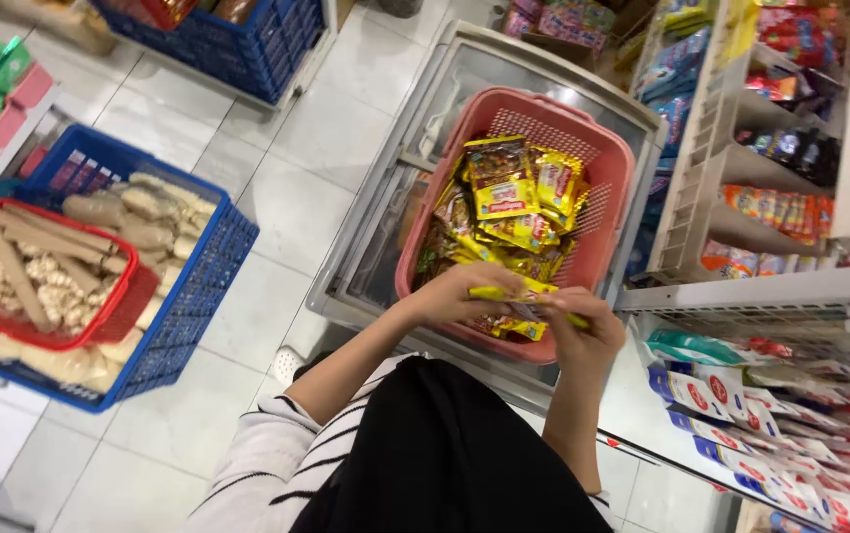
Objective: The person restocks shelves by taking seasoning packets from a basket and placing them into shelf bins by hand.
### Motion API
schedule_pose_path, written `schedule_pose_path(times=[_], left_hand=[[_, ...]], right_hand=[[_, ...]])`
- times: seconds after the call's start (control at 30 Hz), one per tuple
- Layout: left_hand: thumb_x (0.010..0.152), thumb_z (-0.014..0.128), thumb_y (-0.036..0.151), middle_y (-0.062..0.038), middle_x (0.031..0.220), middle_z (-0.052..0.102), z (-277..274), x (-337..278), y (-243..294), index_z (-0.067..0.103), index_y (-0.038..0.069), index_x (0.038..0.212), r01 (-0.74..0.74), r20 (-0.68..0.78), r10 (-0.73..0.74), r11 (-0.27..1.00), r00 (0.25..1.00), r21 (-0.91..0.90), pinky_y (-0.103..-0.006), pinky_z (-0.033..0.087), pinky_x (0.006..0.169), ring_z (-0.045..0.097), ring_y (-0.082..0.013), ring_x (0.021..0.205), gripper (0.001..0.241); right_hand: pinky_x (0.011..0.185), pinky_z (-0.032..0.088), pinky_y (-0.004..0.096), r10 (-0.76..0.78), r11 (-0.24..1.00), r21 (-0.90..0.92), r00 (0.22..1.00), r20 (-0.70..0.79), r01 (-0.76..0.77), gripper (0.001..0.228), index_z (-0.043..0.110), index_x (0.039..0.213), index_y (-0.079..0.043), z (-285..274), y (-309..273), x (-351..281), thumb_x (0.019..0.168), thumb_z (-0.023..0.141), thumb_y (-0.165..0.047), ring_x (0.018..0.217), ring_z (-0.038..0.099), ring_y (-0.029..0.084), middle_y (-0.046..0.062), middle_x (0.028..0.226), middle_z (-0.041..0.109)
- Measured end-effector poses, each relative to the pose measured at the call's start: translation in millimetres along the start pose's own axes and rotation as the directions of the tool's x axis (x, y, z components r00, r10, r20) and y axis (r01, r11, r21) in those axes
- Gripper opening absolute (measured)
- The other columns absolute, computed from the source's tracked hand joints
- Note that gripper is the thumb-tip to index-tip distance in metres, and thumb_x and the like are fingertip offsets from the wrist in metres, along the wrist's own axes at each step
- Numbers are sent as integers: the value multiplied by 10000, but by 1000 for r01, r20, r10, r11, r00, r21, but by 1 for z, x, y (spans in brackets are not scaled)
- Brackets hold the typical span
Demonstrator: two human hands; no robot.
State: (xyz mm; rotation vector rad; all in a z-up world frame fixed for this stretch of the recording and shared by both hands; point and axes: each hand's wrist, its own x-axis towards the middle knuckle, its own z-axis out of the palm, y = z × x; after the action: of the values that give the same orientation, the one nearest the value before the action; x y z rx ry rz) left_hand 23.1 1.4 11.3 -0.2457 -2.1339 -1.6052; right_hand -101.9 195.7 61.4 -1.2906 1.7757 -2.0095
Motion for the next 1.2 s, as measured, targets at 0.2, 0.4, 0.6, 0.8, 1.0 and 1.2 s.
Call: schedule_pose_path(times=[0.2,0.4,0.6,0.8,1.0,1.2], left_hand=[[1065,592,261,-132,1138,756,-16,-55,36,634,7,1325,374,133,-352,901,926,-220,-329,534,962,696,-215,1055,365],[1093,498,302,-75,1220,714,-24,-117,34,603,-38,1354,382,45,-479,638,877,-669,-315,504,1001,632,-136,1111,441],[1081,500,324,-107,1099,769,-41,-162,43,663,-62,1264,548,-109,-608,768,787,-331,-325,537,940,683,-179,1021,458],[1050,516,342,-117,1337,661,-69,-230,32,528,4,1418,271,-256,-659,587,707,-763,-349,506,1037,638,-194,1193,500],[1048,572,351,-160,1433,641,-69,-304,9,596,71,1404,411,-614,-223,893,757,182,-379,533,1075,626,-276,1297,454],[1036,464,441,-167,1515,518,-102,-362,62,372,26,1538,-465,-545,-667,320,508,-826,-521,438,1153,540,-352,1368,658]], right_hand=[[739,548,255,85,981,181,991,-107,-65,196,620,996,-23,35,13,10,921,766,84,816,690,135,160,960,740],[657,504,267,-26,977,-208,998,61,38,219,684,1002,-38,110,9,5,863,852,-18,719,647,127,109,871,740],[662,501,288,-293,838,-387,916,275,384,189,726,998,-98,153,13,22,878,861,-152,744,669,139,75,874,739],[707,521,299,-68,974,-206,990,121,92,179,712,1098,-86,198,-13,8,1029,723,-251,805,666,151,65,989,731],[1271,257,558,-406,819,-24,610,681,573,582,553,1436,-167,323,-41,-51,981,616,-525,1528,388,352,137,1564,484],[1274,41,583,-210,846,-137,557,804,516,754,344,1607,-98,418,-6,-53,1019,513,-538,1598,182,384,191,1700,245]])
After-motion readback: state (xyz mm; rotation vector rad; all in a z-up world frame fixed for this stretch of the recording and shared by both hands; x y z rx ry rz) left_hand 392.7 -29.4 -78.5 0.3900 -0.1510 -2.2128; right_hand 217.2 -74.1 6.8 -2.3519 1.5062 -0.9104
